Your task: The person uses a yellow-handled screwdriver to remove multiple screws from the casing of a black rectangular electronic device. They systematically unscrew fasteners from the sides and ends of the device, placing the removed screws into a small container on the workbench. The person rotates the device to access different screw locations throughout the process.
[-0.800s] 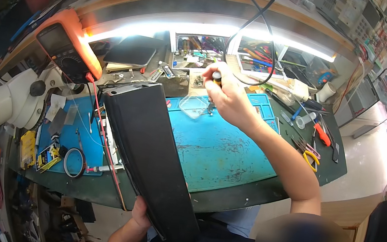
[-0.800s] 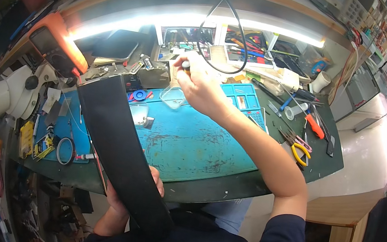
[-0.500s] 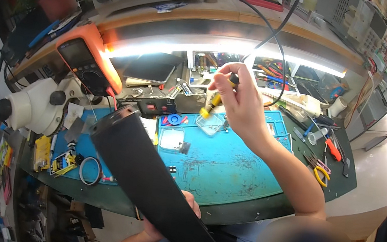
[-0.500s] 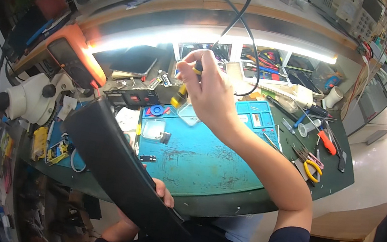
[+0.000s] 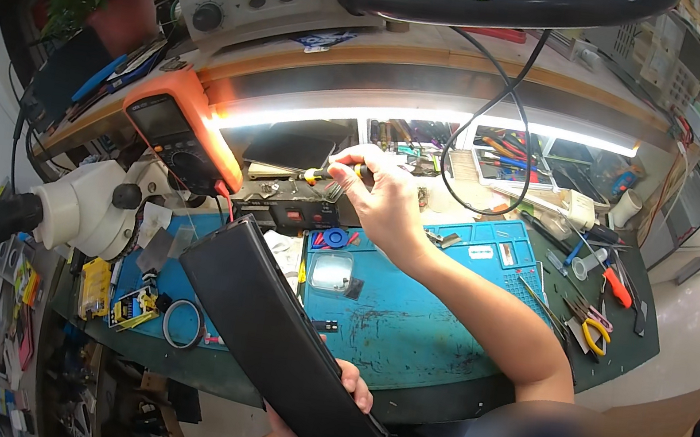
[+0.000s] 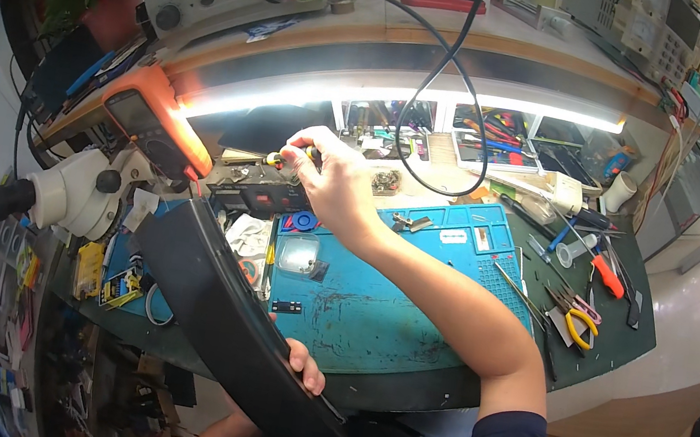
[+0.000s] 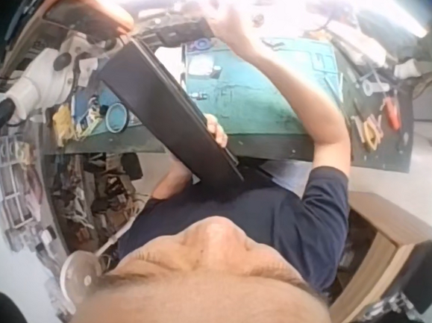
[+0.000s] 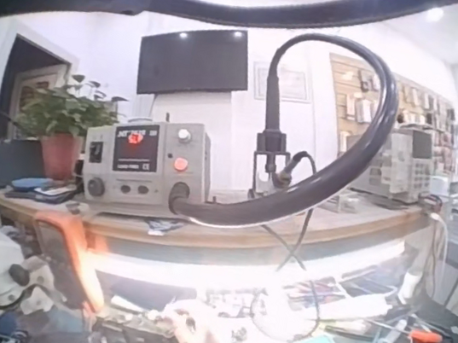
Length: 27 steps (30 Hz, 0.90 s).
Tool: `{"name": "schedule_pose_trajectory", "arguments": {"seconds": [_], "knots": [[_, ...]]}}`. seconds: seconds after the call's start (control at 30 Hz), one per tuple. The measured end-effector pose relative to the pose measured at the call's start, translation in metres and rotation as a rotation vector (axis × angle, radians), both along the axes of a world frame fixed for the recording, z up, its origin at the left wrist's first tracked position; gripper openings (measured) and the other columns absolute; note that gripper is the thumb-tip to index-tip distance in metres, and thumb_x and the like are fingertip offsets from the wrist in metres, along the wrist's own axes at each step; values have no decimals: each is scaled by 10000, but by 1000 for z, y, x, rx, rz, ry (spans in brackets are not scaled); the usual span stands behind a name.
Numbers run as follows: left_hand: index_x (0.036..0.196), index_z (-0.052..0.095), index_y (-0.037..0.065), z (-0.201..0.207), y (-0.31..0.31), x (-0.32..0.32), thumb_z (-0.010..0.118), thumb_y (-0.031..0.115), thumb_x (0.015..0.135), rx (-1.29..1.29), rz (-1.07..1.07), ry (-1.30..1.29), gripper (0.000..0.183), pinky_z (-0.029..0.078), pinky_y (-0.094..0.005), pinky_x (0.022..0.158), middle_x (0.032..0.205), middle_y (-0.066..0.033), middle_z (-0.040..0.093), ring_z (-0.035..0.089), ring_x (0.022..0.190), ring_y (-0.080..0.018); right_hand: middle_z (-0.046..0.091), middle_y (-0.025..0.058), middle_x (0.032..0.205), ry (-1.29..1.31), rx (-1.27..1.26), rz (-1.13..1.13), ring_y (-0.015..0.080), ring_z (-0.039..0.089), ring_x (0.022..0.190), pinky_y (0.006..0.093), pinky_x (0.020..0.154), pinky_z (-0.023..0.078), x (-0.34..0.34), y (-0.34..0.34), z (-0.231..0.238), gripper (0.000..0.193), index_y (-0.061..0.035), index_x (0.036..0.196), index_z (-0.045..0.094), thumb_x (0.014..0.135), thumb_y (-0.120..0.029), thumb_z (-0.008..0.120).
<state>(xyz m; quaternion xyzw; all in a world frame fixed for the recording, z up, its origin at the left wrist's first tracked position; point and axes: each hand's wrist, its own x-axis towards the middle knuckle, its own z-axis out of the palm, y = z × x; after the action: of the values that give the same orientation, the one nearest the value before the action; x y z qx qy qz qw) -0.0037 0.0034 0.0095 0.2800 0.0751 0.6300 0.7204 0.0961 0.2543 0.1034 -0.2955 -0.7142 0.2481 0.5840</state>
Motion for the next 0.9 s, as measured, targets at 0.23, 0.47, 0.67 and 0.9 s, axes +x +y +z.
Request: {"name": "schedule_pose_trajectory", "arguments": {"seconds": [0.23, 0.47, 0.67, 0.9], "knots": [[1675, 140, 276, 0, 2, 2, 480, 845, 893, -37, 28, -69, 1025, 474, -488, 864, 1152, -160, 503, 575, 1000, -314, 715, 110, 867, 6, -44, 27, 185, 630, 713, 325, 690, 505, 8, -1, 1, 187, -38, 1070, 676, 1004, -210, 712], [1651, 258, 228, -2, 3, 3, 456, 665, 998, 33, 12, 37, 811, 499, -507, 840, 1101, -192, 555, 624, 941, -352, 702, 71, 855, -172, -155, -166, 174, 651, 720, 329, 714, 525, 80, -13, 11, 435, -80, 1208, 648, 988, -450, 706], [1294, 538, 32, 9, 2, 4, 663, 779, 826, -31, -62, 186, 891, 540, -412, 820, 1095, -152, 587, 628, 984, -272, 699, 159, 849, -438, 74, -193, 287, 675, 734, 392, 723, 525, 123, -5, -14, 371, -38, 1192, 652, 1012, -362, 683], [1255, 588, -13, 10, 0, 0, 739, 820, 741, -98, -94, 257, 990, 545, -373, 823, 1120, -127, 598, 628, 1016, -230, 681, 168, 835, -431, 10, -153, 308, 658, 715, 397, 696, 518, 118, -5, -27, 332, -59, 1219, 640, 1014, -316, 686]]}}
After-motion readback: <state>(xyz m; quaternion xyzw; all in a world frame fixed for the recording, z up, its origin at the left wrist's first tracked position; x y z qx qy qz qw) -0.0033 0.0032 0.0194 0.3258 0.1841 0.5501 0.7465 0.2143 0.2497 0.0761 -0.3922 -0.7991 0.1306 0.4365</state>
